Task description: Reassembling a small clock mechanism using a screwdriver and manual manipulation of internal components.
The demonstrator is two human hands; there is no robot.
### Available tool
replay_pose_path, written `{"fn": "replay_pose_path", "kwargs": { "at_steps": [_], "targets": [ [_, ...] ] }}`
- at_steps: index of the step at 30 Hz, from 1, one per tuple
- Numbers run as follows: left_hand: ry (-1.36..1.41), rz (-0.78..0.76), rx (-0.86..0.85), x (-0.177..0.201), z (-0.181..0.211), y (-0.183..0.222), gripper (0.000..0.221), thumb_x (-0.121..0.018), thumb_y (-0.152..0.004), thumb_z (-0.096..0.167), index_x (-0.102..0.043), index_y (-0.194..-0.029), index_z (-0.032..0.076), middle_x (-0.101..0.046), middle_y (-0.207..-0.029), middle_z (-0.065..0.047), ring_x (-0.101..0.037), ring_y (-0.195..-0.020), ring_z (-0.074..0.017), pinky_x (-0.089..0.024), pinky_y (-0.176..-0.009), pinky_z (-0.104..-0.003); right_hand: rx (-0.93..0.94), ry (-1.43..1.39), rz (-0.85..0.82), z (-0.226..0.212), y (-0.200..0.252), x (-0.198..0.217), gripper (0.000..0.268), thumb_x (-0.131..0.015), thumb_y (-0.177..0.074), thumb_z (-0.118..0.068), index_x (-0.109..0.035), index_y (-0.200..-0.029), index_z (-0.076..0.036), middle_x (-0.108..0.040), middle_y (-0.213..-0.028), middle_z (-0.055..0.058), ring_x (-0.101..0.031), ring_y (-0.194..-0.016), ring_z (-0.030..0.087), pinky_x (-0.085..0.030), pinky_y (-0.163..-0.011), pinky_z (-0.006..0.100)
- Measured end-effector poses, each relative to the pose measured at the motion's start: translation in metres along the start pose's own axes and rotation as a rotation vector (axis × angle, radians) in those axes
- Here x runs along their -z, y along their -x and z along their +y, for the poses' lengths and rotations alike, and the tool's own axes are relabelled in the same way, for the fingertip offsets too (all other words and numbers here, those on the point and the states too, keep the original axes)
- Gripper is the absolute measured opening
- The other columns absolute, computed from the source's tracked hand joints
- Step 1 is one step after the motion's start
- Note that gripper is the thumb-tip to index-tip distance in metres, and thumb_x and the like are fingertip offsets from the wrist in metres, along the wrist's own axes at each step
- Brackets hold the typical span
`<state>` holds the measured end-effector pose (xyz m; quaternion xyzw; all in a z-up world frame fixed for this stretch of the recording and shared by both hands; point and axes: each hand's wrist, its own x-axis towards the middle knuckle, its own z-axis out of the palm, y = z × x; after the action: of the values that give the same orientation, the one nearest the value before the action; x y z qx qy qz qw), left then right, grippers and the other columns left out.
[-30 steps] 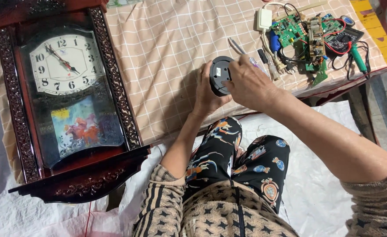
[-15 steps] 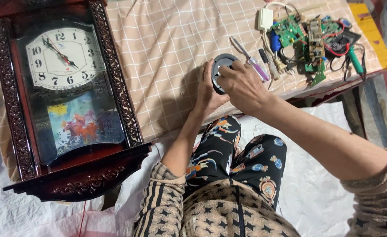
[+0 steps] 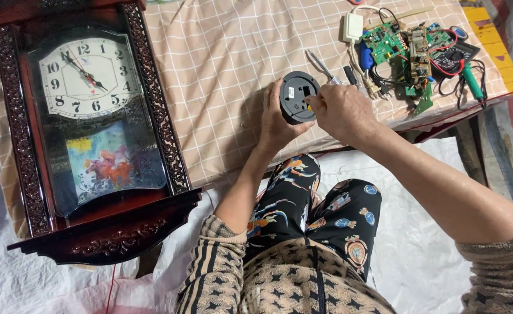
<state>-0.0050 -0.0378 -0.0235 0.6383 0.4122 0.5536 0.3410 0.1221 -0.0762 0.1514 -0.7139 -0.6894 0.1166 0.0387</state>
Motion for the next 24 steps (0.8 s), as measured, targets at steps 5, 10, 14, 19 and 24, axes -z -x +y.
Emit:
{"fn": "replay_pose_path", "kwargs": {
  "at_steps": [5,10,14,19,24],
  "targets": [
    [-0.004,-0.010,0.023,-0.003,-0.006,0.002,0.125,-0.100,-0.052,0.026,-0.033,-0.156,0.010,-0.038,-0.147,-0.020,-0.044,-0.141,-0.0439,-0.039,-0.119,-0.053,0.200,0.072,0.109,0.010,-0.009,-0.032,0.016,-0.062,-0.095,-0.033,-0.066,-0.102,-0.019,-0.068,-0.082,0.011,-0.073,-0.082,0.037,-0.057,-0.068,0.048],
    [0.012,-0.023,0.046,0.004,0.003,0.000,0.123,-0.100,-0.056,0.026,-0.031,-0.157,0.010,-0.036,-0.148,-0.021,-0.043,-0.142,-0.0435,-0.041,-0.117,-0.053,0.471,0.104,0.165,0.002,-0.014,-0.025,0.007,-0.062,-0.093,-0.019,-0.056,-0.094,-0.016,-0.057,-0.085,0.005,-0.067,-0.081,0.035,-0.053,-0.067,0.046],
    [0.015,-0.052,0.072,0.003,-0.001,0.003,0.128,-0.101,-0.054,0.029,-0.030,-0.158,0.011,-0.035,-0.150,-0.020,-0.042,-0.144,-0.0422,-0.040,-0.119,-0.052,0.538,0.063,0.083,-0.004,-0.005,-0.009,0.007,-0.060,-0.090,-0.008,-0.057,-0.091,-0.015,-0.053,-0.089,0.006,-0.064,-0.085,0.036,-0.052,-0.072,0.045],
    [0.027,-0.076,0.099,0.008,0.010,-0.003,0.126,-0.101,-0.054,0.028,-0.030,-0.157,0.011,-0.035,-0.151,-0.019,-0.043,-0.144,-0.0422,-0.041,-0.119,-0.052,0.548,-0.137,0.036,-0.005,-0.001,0.002,0.013,-0.064,-0.086,0.000,-0.056,-0.092,-0.010,-0.050,-0.091,0.009,-0.060,-0.091,0.042,-0.049,-0.077,0.050],
    [-0.002,-0.004,0.121,0.003,0.022,-0.001,0.123,-0.101,-0.052,0.028,-0.034,-0.155,0.014,-0.039,-0.148,-0.016,-0.051,-0.138,-0.0404,-0.044,-0.116,-0.051,0.211,-0.917,0.209,0.002,0.007,-0.014,0.023,-0.079,-0.093,-0.005,-0.066,-0.112,-0.001,-0.069,-0.082,0.014,-0.071,-0.067,0.017,-0.059,-0.067,0.026]
  ]
}}
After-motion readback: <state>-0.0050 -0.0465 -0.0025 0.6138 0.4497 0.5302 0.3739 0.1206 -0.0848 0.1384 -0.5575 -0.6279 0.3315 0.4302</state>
